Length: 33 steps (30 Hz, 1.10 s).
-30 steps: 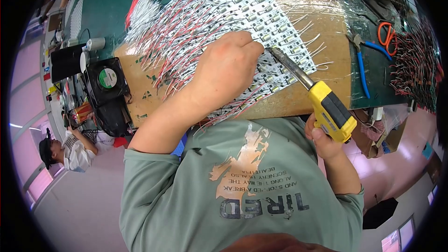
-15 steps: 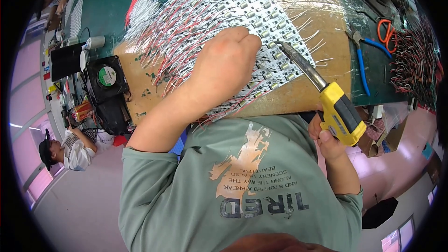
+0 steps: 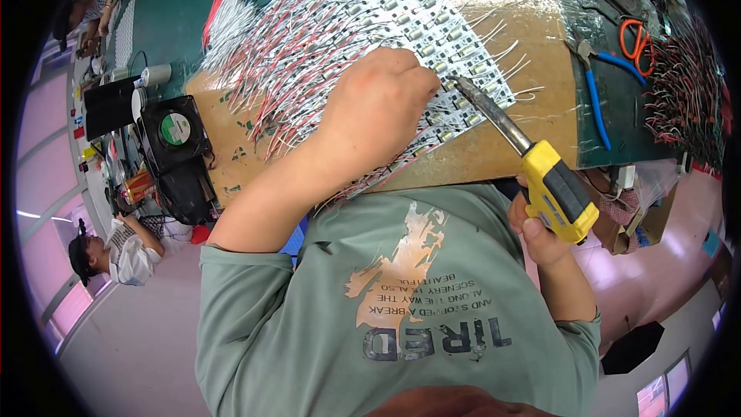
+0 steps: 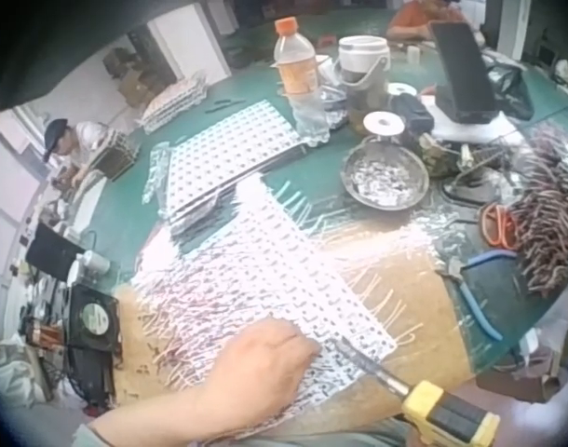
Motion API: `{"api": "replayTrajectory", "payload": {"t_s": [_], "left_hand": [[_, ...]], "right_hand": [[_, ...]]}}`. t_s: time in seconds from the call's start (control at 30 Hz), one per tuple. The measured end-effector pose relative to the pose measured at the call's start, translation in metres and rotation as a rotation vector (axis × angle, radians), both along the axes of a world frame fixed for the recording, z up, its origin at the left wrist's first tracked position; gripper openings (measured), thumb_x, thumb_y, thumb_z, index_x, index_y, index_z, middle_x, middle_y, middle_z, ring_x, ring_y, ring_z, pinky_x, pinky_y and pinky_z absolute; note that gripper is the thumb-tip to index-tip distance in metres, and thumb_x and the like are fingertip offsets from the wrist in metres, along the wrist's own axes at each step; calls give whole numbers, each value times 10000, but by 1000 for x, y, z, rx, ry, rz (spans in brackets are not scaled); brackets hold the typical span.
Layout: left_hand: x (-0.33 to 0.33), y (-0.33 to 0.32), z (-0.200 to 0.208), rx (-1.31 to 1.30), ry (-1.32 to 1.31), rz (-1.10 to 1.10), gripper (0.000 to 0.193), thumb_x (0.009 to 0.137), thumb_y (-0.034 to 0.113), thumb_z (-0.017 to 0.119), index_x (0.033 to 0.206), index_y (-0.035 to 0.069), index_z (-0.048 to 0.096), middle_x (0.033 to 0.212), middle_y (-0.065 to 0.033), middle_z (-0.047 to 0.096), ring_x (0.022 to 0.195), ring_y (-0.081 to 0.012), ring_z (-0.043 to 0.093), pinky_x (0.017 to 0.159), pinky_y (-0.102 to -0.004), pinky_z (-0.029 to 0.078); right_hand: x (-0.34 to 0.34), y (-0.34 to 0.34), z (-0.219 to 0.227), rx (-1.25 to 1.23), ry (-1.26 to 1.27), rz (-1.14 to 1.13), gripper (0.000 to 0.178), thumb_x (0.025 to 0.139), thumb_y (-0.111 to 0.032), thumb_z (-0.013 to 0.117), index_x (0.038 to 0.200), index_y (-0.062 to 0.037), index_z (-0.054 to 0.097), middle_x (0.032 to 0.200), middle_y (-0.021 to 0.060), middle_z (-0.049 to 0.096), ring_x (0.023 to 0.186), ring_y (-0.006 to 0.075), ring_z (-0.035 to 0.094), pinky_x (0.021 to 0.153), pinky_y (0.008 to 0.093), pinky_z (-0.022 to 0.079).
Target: The person aligns wires onto an electronic circuit board by hand and solders them in place using a soldering iron.
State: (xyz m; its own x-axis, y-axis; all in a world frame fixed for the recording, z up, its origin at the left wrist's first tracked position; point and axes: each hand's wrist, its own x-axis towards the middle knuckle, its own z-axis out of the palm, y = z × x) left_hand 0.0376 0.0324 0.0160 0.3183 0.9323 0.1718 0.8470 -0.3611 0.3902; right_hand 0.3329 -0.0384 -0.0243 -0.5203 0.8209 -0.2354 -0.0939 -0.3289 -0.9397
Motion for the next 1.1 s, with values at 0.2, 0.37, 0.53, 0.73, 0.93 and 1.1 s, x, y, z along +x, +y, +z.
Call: {"api": "replayTrajectory", "payload": {"t_s": [0.2, 0.37, 0.53, 0.73, 0.93, 1.1], "left_hand": [[2, 3, 5, -70, -26, 33, 31, 782, 89, 672, 809, 80, 684, 791, -77, 637, 789, -279, 628, 698, -380, 512], [4, 4, 7, -105, 8, 38, 38, 791, 98, 662, 809, 76, 687, 803, -78, 643, 795, -282, 630, 710, -383, 512], [4, 5, 9, -126, 29, 41, 49, 798, 106, 652, 806, 73, 687, 790, -82, 635, 789, -286, 627, 707, -386, 508], [6, 6, 9, -137, 62, 48, 55, 803, 105, 642, 792, 67, 680, 768, -91, 617, 779, -296, 620, 693, -401, 502], [8, 6, 8, -144, 70, 48, 63, 806, 105, 636, 794, 64, 682, 773, -100, 618, 781, -303, 619, 695, -409, 500], [7, 6, 9, -157, 55, 50, 66, 805, 103, 635, 795, 59, 681, 785, -107, 624, 785, -312, 618, 702, -413, 501]], "right_hand": [[-4, -8, -7, 4, -27, -89, 632, 809, -290, 732, 1256, 66, 460, 742, 54, 505, 541, 112, 438, 495, 250, 378], [-7, -9, -5, -18, -7, -94, 615, 816, -281, 728, 1254, 54, 458, 757, 56, 504, 557, 117, 448, 500, 250, 384], [-3, -11, -10, -13, -21, -50, 577, 831, -281, 713, 1241, 40, 464, 742, 56, 490, 564, 124, 445, 502, 256, 391], [5, -8, -15, -15, 67, 11, 405, 881, -101, 609, 1260, -5, 502, 845, 40, 576, 745, 135, 552, 675, 293, 448], [-7, -13, -10, -35, -20, -100, 586, 828, -292, 720, 1240, 37, 465, 712, 38, 459, 566, 119, 435, 504, 251, 387], [-6, -10, -5, -65, 19, -96, 653, 811, -311, 732, 1275, 53, 449, 696, 30, 465, 544, 100, 417, 503, 238, 375]]}}
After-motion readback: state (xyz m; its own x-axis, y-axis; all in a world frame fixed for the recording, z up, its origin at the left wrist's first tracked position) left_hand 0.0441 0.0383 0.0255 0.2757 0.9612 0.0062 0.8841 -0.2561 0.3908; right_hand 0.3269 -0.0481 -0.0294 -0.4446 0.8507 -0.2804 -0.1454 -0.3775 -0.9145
